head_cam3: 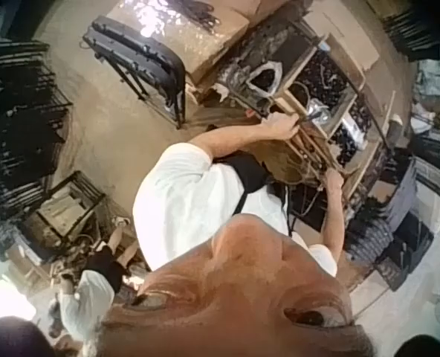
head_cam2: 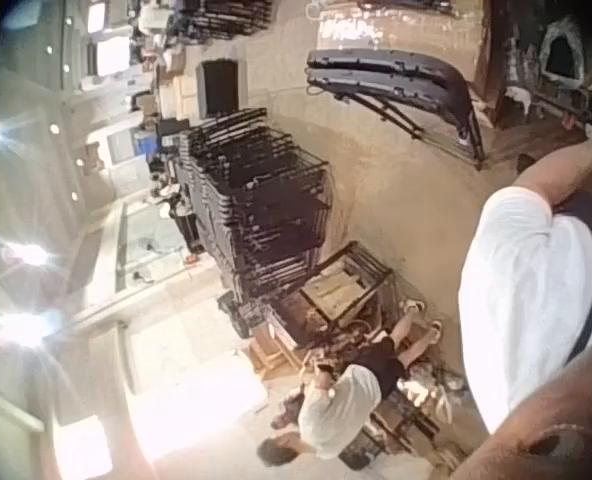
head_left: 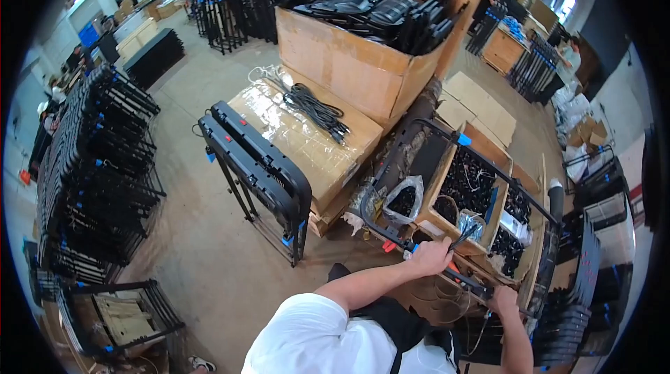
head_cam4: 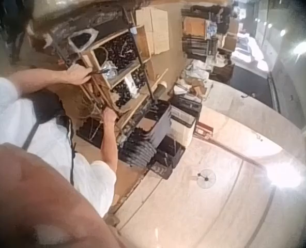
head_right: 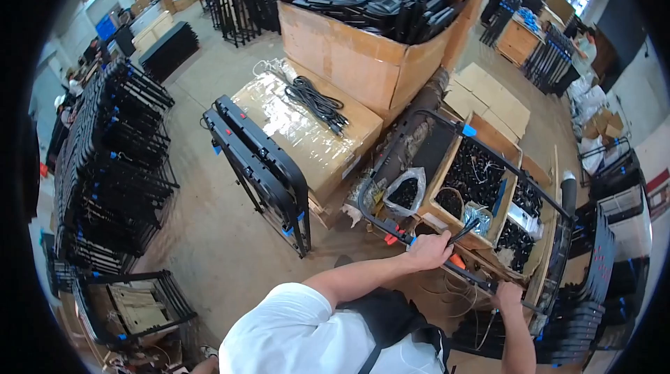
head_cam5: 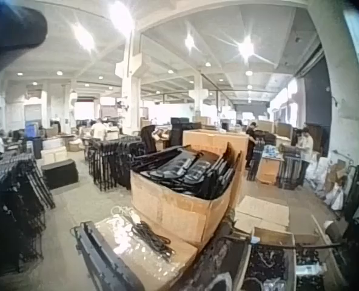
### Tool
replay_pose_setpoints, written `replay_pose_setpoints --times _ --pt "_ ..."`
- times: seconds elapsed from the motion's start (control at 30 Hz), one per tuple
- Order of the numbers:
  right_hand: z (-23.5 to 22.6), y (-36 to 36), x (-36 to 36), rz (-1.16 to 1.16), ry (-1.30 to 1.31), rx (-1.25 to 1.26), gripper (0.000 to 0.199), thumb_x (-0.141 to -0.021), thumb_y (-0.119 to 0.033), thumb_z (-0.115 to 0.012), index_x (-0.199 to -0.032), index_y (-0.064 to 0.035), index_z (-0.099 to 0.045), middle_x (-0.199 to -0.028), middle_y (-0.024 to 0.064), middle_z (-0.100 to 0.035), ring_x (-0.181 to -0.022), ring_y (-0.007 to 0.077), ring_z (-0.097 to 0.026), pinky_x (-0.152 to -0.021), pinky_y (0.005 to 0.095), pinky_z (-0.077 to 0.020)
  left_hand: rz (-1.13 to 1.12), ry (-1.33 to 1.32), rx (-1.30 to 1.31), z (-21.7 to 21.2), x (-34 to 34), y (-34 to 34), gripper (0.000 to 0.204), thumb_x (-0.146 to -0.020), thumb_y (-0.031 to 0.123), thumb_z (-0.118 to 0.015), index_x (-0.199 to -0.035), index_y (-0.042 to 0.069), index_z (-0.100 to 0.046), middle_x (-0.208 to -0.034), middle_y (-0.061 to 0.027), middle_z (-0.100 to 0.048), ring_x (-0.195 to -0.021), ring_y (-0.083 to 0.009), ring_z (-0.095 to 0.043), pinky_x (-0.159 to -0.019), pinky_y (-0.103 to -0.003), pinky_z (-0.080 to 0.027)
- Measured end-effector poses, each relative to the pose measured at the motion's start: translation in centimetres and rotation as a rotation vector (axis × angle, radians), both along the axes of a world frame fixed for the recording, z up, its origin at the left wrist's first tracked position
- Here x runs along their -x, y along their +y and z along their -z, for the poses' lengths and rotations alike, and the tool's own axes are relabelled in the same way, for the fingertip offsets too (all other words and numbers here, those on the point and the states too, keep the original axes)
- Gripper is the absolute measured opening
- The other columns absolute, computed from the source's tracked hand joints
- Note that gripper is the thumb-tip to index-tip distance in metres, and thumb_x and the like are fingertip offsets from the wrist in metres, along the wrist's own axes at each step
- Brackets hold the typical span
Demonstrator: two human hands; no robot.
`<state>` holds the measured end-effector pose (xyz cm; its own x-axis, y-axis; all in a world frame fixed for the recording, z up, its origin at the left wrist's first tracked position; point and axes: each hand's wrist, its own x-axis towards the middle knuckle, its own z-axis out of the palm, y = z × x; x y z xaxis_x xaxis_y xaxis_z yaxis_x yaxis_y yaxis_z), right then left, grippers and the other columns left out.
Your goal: The recorder is assembling and fastening components of a black metal frame structure using an electric screwdriver and manual tools.
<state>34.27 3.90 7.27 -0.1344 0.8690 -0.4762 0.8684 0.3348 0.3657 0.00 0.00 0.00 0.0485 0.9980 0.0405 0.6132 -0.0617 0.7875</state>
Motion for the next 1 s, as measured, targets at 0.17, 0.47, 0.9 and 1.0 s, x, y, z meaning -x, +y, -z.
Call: replay_pose_setpoints --times 0.17,0.47,0.9,1.0 --pt "3.5 1.0 1.9 0.045 0.082 -0.084 0.03 -0.075 -0.027 -0.074 -0.096 -0.0074 -0.08 -0.104 0.021 -0.077 -0.1 0.0335 -0.076 -0.086 0.0461 -0.0612 -0.037 -0.021 -0.082 1.4 2.2 1.2 0.03 -0.1 0.032 -0.057 -0.105 0.002 -0.054 -0.08 -0.0245 -0.071 -0.075 -0.0459 -0.07 -0.068 -0.059 -0.054" --pt "1.1 2.2 0.5 -0.175 -0.067 0.008 0.017 -0.079 -0.018 -0.071 -0.087 -0.0052 -0.077 -0.091 0.0191 -0.076 -0.088 0.0367 -0.075 -0.079 0.0481 -0.0608 0.002 0.029 0.072 -0.8 1.3 1.9 0.031 -0.1 0.034 -0.057 -0.105 0.003 -0.058 -0.084 -0.0244 -0.072 -0.081 -0.044 -0.072 -0.076 -0.059 -0.056" --pt "-0.9 1.2 5.1 0.168 0.23 -0.135 0.05 -0.099 -0.049 -0.056 -0.097 -0.0015 -0.074 -0.095 0.0231 -0.076 -0.094 0.0412 -0.074 -0.085 0.0517 -0.0584 0.04 -0.034 0.054 0.0 1.2 2.3 0.029 -0.099 0.03 -0.061 -0.1 0.002 -0.057 -0.078 -0.0248 -0.071 -0.075 -0.0438 -0.072 -0.069 -0.056 -0.056" --pt "-1.3 0.8 3.7 0.072 0.007 0.122 0.04 -0.087 -0.041 -0.068 -0.095 -0.0024 -0.073 -0.096 0.0251 -0.075 -0.095 0.0421 -0.074 -0.082 0.0525 -0.0589 0.055 -0.037 0.063 0.0 1.4 2.6 0.029 -0.099 0.03 -0.061 -0.101 0.001 -0.057 -0.079 -0.0256 -0.072 -0.076 -0.0443 -0.072 -0.069 -0.057 -0.056"
